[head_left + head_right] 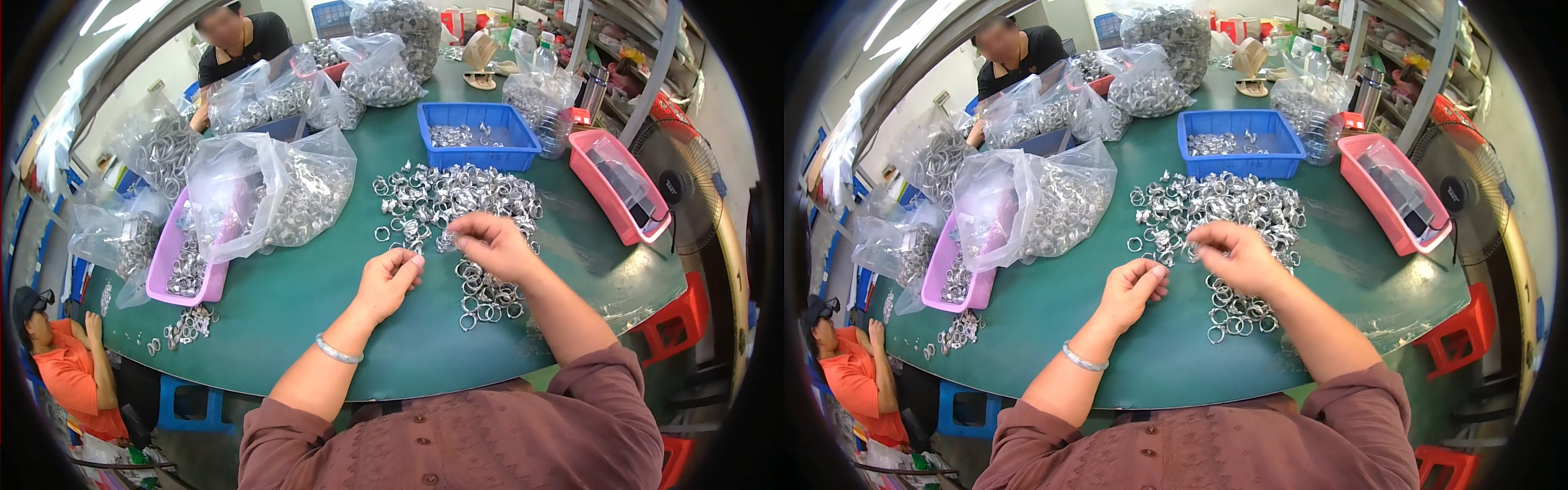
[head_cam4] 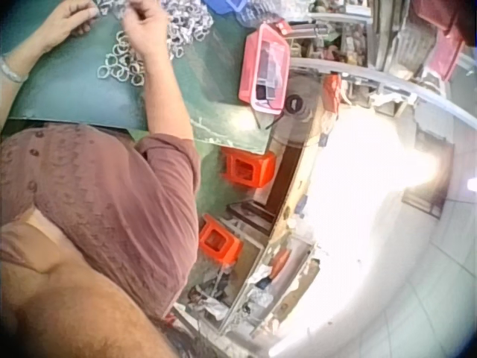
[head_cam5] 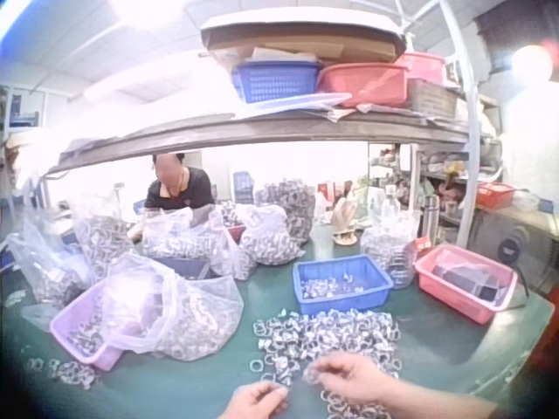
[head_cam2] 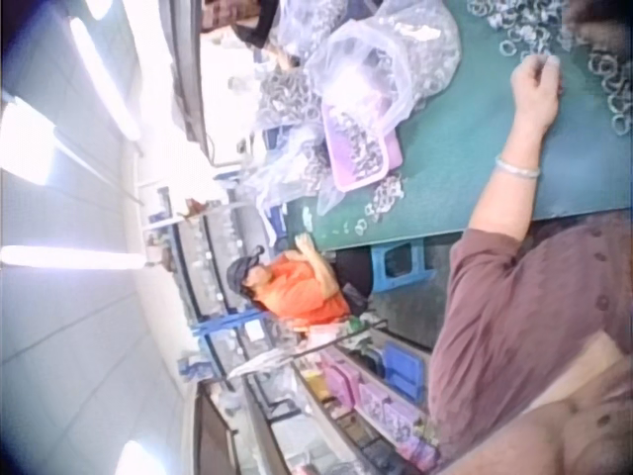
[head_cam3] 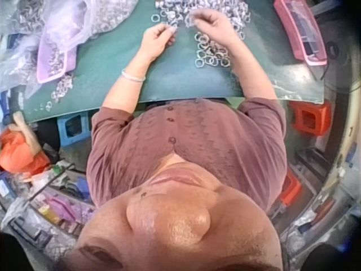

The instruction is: The person sorts metal keychain rings by picking them up from a pile, checking them, and placing them into different containers or a separate pile on the table.

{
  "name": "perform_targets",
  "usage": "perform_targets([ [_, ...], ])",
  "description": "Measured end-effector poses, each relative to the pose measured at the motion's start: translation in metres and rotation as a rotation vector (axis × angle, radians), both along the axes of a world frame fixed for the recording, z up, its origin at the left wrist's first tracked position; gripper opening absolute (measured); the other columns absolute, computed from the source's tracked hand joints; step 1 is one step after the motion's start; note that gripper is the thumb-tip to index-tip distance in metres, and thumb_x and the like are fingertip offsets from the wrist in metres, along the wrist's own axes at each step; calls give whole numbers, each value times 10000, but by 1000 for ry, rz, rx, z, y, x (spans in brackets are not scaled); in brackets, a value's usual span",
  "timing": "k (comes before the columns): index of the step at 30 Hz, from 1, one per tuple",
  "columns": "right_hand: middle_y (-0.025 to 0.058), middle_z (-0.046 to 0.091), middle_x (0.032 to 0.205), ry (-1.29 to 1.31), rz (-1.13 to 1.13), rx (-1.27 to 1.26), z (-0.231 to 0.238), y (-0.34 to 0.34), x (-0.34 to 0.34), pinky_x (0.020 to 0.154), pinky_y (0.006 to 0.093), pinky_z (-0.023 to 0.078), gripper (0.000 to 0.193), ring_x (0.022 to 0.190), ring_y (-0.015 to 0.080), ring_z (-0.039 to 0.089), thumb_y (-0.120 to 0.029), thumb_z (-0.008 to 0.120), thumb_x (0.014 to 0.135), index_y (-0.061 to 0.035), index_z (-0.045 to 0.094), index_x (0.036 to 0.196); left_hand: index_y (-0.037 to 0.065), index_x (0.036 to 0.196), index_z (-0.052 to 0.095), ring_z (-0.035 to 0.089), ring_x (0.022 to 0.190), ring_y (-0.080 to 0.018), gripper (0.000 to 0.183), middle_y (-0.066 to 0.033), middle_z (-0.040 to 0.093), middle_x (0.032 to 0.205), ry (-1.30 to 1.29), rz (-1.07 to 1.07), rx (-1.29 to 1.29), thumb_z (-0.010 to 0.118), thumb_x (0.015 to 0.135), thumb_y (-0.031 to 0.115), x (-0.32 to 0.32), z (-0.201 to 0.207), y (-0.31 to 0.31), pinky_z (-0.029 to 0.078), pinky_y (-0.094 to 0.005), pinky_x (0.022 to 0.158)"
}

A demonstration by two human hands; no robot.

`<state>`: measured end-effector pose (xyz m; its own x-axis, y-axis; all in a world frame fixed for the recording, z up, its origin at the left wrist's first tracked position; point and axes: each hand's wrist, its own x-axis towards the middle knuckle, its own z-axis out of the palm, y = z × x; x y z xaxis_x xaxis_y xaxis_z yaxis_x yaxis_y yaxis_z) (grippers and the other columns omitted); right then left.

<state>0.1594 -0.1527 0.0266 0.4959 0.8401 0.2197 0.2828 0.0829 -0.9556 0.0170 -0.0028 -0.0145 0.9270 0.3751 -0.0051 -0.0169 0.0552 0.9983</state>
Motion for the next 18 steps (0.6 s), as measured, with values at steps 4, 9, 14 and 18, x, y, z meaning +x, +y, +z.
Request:
perform_targets([
  [4,-16,585,778,-194,-170,52,33,17,54,599,199,413,181,677,41,503,-35,556,796,2,598,968,30,862,610,525,640,-73,177,-1,579,727,0,67,93,556,866,199,-1,-3,4,435,-212,584],
  [9,28,605,747,-306,-429,-78,55,54,126,576,220,428,210,650,77,528,-37,550,733,23,612,925,10,823,614,455,561,-35,157,22,549,620,-56,141,231,595,830,166,5,-10,4,386,-212,508],
  [14,134,646,854,-483,-635,-325,39,78,161,710,325,475,258,777,236,623,-75,577,682,-32,637,929,13,831,617,485,570,-45,166,-3,568,632,-84,144,327,596,824,178,4,-7,5,414,-221,523],
  [18,170,631,960,-526,-586,-495,36,97,154,811,336,461,316,921,292,601,-92,580,695,-41,627,1003,8,850,614,484,574,-42,159,14,568,652,-58,137,416,593,833,165,1,-5,8,409,-209,526],
])
